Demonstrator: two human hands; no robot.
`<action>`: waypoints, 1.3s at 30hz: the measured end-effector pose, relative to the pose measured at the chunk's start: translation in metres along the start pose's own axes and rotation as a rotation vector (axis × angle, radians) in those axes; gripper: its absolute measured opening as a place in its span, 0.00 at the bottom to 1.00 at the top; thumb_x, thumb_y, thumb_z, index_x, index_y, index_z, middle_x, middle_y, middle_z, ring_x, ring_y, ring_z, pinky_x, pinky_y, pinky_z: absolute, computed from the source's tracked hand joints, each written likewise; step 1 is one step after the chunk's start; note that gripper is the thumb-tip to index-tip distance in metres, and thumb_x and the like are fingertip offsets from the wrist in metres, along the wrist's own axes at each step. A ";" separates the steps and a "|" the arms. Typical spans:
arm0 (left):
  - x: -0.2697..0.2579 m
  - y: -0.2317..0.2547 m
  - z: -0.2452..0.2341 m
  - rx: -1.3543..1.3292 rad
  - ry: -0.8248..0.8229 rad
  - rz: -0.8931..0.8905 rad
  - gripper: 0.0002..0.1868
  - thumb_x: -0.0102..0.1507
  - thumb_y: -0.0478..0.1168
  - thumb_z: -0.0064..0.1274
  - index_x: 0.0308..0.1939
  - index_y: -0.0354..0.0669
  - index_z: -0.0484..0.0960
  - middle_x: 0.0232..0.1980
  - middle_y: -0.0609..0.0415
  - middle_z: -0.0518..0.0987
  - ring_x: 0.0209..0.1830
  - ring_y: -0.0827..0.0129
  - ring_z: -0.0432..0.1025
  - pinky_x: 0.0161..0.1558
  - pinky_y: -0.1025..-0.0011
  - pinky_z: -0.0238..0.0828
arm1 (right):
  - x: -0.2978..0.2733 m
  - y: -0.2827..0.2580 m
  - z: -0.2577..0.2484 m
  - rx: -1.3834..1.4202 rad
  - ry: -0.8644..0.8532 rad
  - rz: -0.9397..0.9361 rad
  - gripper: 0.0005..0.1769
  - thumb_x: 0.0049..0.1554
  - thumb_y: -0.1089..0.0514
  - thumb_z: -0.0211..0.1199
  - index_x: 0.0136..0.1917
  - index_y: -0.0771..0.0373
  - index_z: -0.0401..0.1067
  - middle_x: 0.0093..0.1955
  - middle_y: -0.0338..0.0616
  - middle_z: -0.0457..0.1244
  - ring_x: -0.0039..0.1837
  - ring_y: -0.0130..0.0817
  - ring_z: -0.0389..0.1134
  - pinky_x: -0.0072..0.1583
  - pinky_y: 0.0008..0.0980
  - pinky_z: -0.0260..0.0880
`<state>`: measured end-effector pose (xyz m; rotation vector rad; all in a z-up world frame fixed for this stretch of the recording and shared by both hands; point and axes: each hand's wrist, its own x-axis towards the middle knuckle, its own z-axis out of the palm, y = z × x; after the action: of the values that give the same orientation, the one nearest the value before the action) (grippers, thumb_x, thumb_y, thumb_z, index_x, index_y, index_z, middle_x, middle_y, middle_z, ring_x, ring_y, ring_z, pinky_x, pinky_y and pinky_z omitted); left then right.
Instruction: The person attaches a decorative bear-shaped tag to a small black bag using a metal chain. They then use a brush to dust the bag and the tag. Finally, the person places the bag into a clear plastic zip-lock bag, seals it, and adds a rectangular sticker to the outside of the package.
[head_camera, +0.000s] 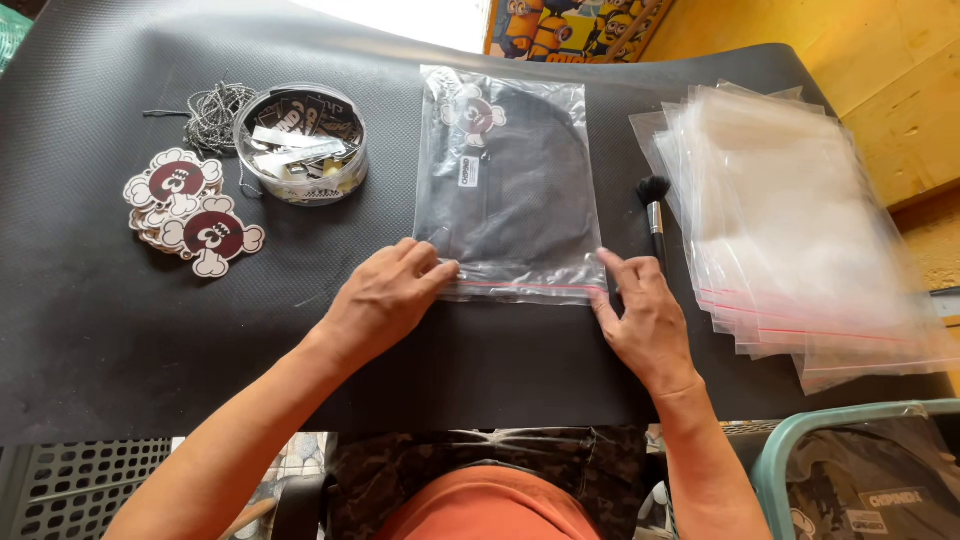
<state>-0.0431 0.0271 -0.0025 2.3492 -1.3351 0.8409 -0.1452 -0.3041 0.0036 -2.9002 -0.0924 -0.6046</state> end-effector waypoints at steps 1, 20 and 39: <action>0.000 0.002 -0.008 -0.036 0.002 -0.064 0.11 0.64 0.41 0.54 0.50 0.46 0.80 0.37 0.54 0.72 0.37 0.61 0.69 0.37 0.67 0.68 | 0.000 -0.007 -0.011 0.127 -0.057 0.136 0.28 0.56 0.48 0.67 0.70 0.47 0.72 0.51 0.42 0.61 0.52 0.44 0.71 0.52 0.46 0.73; -0.015 -0.023 -0.014 -1.025 -0.377 -0.976 0.29 0.66 0.40 0.54 0.69 0.37 0.64 0.39 0.46 0.84 0.20 0.66 0.80 0.21 0.72 0.74 | 0.013 0.019 -0.006 1.116 -0.241 0.638 0.26 0.59 0.67 0.59 0.70 0.70 0.64 0.44 0.56 0.67 0.30 0.40 0.71 0.22 0.22 0.61; 0.000 0.005 -0.043 -0.654 -0.434 -0.872 0.31 0.66 0.40 0.51 0.73 0.50 0.64 0.39 0.50 0.83 0.34 0.53 0.80 0.42 0.56 0.74 | 0.002 0.034 0.024 1.092 -0.195 0.588 0.24 0.57 0.69 0.62 0.67 0.63 0.66 0.41 0.49 0.65 0.27 0.28 0.66 0.24 0.19 0.58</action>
<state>-0.0615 0.0475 0.0311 2.2356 -0.4363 -0.3313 -0.1309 -0.3335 -0.0226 -1.7696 0.3011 -0.0805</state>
